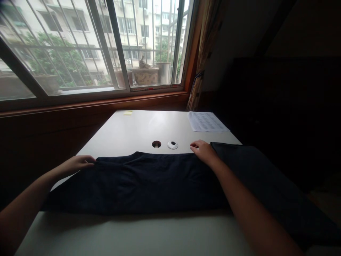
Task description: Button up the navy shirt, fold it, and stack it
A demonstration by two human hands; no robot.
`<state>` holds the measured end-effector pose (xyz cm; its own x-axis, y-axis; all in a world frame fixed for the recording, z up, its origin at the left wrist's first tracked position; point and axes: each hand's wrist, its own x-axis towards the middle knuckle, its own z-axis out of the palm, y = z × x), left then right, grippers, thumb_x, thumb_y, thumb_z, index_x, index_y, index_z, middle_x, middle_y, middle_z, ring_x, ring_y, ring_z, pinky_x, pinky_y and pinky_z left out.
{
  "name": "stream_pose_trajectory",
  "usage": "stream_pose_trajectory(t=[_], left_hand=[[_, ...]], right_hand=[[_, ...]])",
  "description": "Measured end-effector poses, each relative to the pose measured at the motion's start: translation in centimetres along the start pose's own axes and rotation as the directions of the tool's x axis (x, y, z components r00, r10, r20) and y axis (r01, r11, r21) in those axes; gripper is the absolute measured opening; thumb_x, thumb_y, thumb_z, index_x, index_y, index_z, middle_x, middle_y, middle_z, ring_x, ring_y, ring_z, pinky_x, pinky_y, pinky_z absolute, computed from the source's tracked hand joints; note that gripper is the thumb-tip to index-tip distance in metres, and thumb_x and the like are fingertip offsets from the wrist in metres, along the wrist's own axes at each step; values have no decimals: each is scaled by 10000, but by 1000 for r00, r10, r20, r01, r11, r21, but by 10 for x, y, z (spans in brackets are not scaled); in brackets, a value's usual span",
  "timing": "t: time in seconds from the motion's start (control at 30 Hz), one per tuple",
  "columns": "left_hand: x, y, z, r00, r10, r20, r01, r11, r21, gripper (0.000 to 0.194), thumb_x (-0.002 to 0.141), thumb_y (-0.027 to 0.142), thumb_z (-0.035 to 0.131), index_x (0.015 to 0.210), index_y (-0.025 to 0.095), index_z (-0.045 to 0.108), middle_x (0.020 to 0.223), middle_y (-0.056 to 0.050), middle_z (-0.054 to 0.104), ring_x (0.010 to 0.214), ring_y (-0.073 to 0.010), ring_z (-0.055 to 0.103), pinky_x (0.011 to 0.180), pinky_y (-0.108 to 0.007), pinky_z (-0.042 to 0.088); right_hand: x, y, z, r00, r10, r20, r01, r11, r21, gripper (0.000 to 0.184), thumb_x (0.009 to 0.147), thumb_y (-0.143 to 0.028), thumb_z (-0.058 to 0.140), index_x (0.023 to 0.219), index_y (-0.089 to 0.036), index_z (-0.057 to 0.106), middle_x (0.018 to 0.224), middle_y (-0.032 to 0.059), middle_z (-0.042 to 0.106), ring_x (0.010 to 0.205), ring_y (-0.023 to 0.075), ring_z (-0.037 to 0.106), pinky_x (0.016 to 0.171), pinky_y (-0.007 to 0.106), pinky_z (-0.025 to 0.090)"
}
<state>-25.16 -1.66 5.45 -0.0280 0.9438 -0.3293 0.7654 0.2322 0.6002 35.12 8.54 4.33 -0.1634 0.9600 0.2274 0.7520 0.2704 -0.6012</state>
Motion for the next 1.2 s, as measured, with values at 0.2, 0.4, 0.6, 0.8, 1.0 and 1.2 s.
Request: stream_pose_trajectory(t=[0.2, 0.4, 0.6, 0.8, 1.0, 1.2], left_hand=[[-9, -2, -6, 997, -18, 79, 25, 996, -89, 583, 636, 628, 733, 1022, 191, 731, 856, -58, 721, 841, -279, 687, 724, -316, 520], [-14, -4, -1, 998, -32, 60, 39, 993, -111, 590, 606, 639, 749, 957, 165, 725, 823, -59, 705, 831, -282, 675, 728, -326, 511], [-25, -4, -2, 998, 23, 54, -11, 977, -214, 541, 674, 628, 741, 956, 167, 713, 877, -61, 706, 861, -269, 662, 751, -323, 506], [-22, 8, -15, 997, 53, 52, -35, 952, -305, 559, 682, 647, 743, 964, 166, 704, 901, -63, 710, 882, -268, 661, 763, -328, 515], [10, 15, -8, 1000, -19, 21, 22, 989, -143, 568, 558, 653, 767, 841, 165, 708, 840, -59, 697, 830, -270, 637, 677, -300, 479], [16, 14, -1, 995, -35, 98, 48, 989, -139, 552, 558, 648, 756, 810, 161, 699, 804, -56, 689, 792, -256, 626, 663, -294, 465]], right_hand=[[23, -97, 76, 880, -345, 326, 304, 937, 170, 197, 873, -335, 686, 1023, -228, 754, 1040, 56, 697, 892, 179, 676, 838, 287, 532], [35, -146, 150, 730, -487, 479, 398, 873, 281, 318, 799, -284, 789, 1113, -266, 741, 1128, 59, 661, 1052, 229, 621, 946, 339, 489], [39, -148, 157, 726, -460, 512, 357, 888, 291, 99, 841, -280, 744, 903, -204, 760, 1009, 57, 630, 921, 197, 621, 856, 307, 498], [46, -154, 144, 781, -384, 493, 277, 920, 277, 189, 890, -354, 687, 933, -174, 725, 1008, 65, 661, 910, 190, 630, 814, 286, 490], [56, -150, 156, 823, -269, 501, 201, 962, 186, 166, 864, -335, 711, 848, -171, 721, 946, 87, 702, 894, 223, 635, 796, 315, 485], [53, -147, 163, 783, -286, 553, 182, 955, 236, 331, 808, -406, 772, 1076, -223, 708, 1060, 56, 716, 897, 203, 664, 765, 292, 511]])
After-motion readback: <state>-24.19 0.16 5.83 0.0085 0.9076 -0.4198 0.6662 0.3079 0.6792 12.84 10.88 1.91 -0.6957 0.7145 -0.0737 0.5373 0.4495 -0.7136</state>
